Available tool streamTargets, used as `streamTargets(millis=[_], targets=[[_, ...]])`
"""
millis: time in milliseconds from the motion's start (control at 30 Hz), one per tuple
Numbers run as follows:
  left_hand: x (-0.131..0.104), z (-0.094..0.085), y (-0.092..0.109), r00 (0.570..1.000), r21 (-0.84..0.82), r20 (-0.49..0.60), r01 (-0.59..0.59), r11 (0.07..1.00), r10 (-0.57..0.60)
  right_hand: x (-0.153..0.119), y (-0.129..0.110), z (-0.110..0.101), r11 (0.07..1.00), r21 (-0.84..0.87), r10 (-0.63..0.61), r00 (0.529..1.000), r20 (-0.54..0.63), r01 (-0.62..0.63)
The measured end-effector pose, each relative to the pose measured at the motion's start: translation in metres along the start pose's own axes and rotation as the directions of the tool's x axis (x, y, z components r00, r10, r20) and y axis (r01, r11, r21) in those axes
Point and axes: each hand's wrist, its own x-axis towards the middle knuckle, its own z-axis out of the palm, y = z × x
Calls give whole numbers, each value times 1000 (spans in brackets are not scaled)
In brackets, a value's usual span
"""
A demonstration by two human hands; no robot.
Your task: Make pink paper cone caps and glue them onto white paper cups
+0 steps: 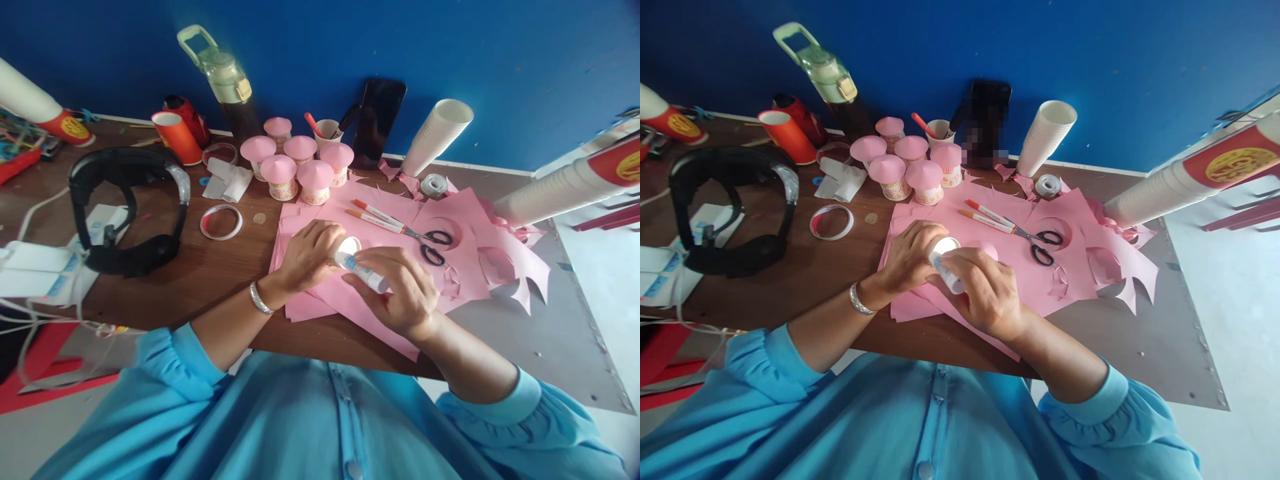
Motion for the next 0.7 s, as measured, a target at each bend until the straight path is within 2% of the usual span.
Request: streamTargets(millis=[100,233,333,500,700], targets=[[0,3,-1,1000,4,-6,-5,1000,5,5,4,-2,999,-16,44,998,-43,-45],[2,1,0,999,8,-37,-36,999,36,3,5,2,999,-18,45,998,-35,-46],[4,-2,1,998,13,-38,-54,998,54,-2,3,4,1000,-1,10,1000,-22,-10],[5,-5,3,999,30,27,-48,998,47,-3,1,2,997,43,-64,997,38,63],[2,1,1,1000,-3,-17,-17,1000,16,7,7,-6,996,19,88,996,-10,-88]])
